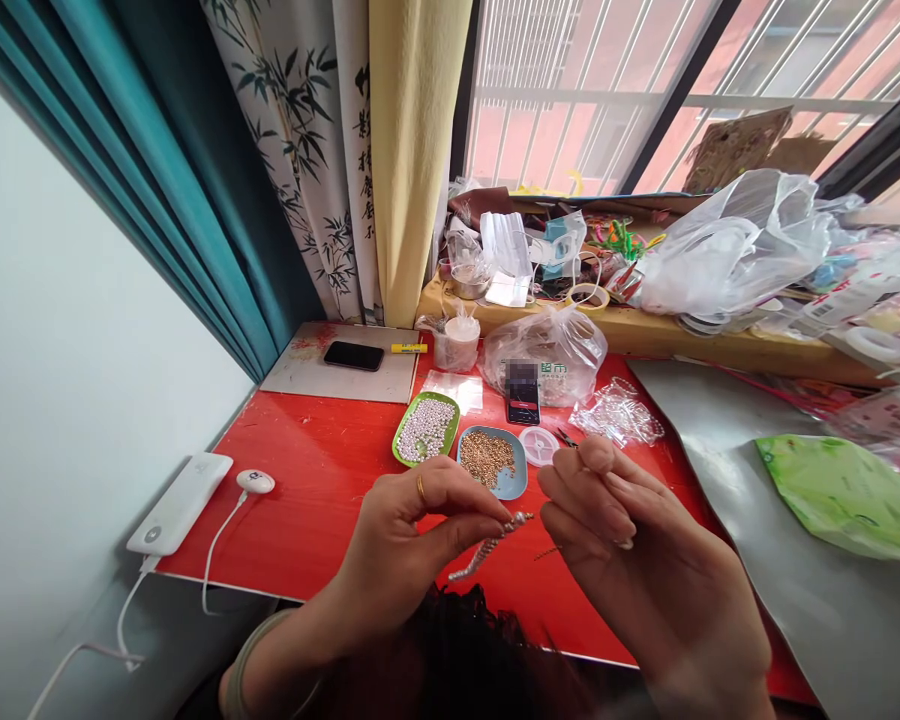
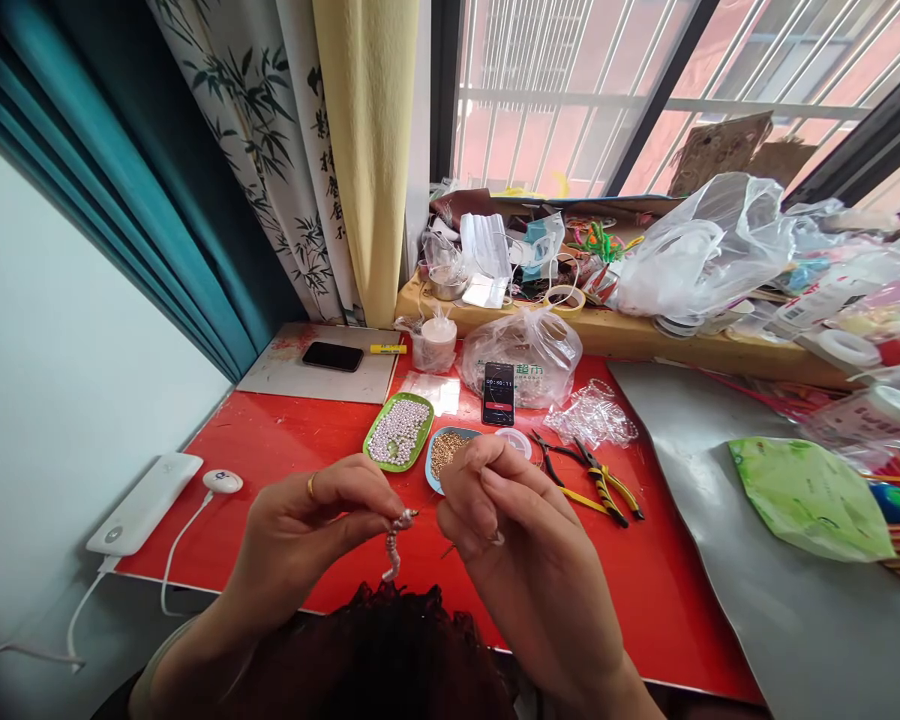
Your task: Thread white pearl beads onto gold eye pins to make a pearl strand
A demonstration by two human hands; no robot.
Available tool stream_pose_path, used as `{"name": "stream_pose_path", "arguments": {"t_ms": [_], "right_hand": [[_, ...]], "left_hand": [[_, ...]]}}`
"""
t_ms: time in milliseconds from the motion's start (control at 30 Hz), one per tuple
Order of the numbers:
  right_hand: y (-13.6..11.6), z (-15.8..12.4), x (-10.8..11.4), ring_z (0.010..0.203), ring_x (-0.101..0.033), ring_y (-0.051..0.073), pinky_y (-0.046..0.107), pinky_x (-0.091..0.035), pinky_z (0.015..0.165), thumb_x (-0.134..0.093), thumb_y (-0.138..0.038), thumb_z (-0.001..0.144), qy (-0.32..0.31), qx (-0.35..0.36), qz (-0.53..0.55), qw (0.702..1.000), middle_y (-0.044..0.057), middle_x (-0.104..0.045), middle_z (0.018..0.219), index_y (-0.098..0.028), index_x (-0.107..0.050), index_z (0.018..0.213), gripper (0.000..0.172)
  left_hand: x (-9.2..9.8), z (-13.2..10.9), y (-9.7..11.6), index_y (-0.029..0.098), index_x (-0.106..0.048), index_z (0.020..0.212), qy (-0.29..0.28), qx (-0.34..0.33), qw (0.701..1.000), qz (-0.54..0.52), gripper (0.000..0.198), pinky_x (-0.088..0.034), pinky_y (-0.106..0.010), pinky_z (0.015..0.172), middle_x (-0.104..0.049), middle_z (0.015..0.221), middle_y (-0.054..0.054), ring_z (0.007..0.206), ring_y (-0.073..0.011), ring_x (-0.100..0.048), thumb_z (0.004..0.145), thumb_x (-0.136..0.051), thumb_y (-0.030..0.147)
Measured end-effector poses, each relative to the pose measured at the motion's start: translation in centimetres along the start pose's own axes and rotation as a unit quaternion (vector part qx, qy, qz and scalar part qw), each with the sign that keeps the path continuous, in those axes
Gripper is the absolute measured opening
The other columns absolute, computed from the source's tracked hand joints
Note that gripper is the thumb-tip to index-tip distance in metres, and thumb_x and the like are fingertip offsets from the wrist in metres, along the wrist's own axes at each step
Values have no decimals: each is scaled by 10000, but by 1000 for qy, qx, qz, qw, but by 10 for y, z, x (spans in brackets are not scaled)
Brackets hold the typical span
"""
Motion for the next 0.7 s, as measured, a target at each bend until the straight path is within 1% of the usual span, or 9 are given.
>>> {"name": "stream_pose_path", "arguments": {"t_ms": [100,200,233,300,367,433,533,600,700], "right_hand": [[0,-1,0,520,-194,109,180,-328,459,-531,-196,804,-2,-4,-4,1000,-43,-269,585,-227,-646,741,135],[1,-1,1,517,-190,117,193,-323,448,-527,-212,804,0,-5,-20,1000,-43,-258,583,-243,-630,730,131],[1,-1,1,516,-188,118,195,-322,447,-523,-214,805,0,-3,-24,1000,-44,-255,582,-245,-621,723,132],[1,-1,1,515,-186,119,196,-322,447,-516,-214,807,0,-1,-31,1000,-45,-250,582,-246,-605,704,140],[0,0,0,517,-191,117,192,-327,453,-516,-212,807,-2,1,-33,999,-46,-250,581,-243,-607,709,137],[0,0,0,518,-199,109,180,-332,461,-526,-204,802,-6,4,-24,1000,-49,-253,579,-231,-623,728,125],[0,0,-2,523,-209,92,150,-339,478,-533,-176,804,-18,4,8,1000,-52,-263,577,-197,-643,742,128],[0,1,-3,530,-213,86,138,-344,492,-527,-160,812,-24,1,29,999,-53,-267,577,-178,-651,749,140],[1,2,-3,532,-204,83,135,-345,498,-517,-164,825,-19,-2,43,999,-55,-272,579,-166,-660,788,147]], "left_hand": [[-2,3,-1,182,-713,714,-24,22,999,-31,85,-525,-262,591,-673,661,-20,641,-142,-611,728,-695,100],[-4,4,-3,185,-709,768,-35,41,998,-29,110,-544,-248,559,-671,672,-15,620,-138,-632,729,-681,86],[-4,5,-1,189,-709,799,-36,27,999,-8,126,-545,-250,565,-675,681,-17,626,-139,-634,739,-672,84],[-5,5,5,193,-706,843,-40,-32,997,52,140,-541,-263,591,-681,712,-26,657,-144,-630,769,-647,90],[-8,5,12,186,-699,847,-44,-100,987,116,125,-531,-276,621,-680,735,-36,690,-150,-620,800,-620,100],[-10,4,15,169,-682,841,-45,-149,974,168,108,-520,-280,638,-675,746,-41,705,-152,-608,819,-601,102],[-12,3,17,153,-650,837,-42,-192,954,226,92,-506,-278,662,-666,750,-41,722,-150,-584,826,-588,86],[-15,2,18,144,-633,852,-45,-209,941,262,96,-501,-278,675,-661,765,-45,737,-152,-571,830,-574,73],[-19,0,20,136,-618,866,-51,-238,915,321,107,-503,-283,673,-653,774,-55,745,-160,-553,824,-561,57]]}}
Point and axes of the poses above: each hand's wrist, its own z-axis towards the middle knuckle, its own x-axis out of the back of the hand, y = z × x, the point moved 7 cm from there along z, towards the middle knuckle
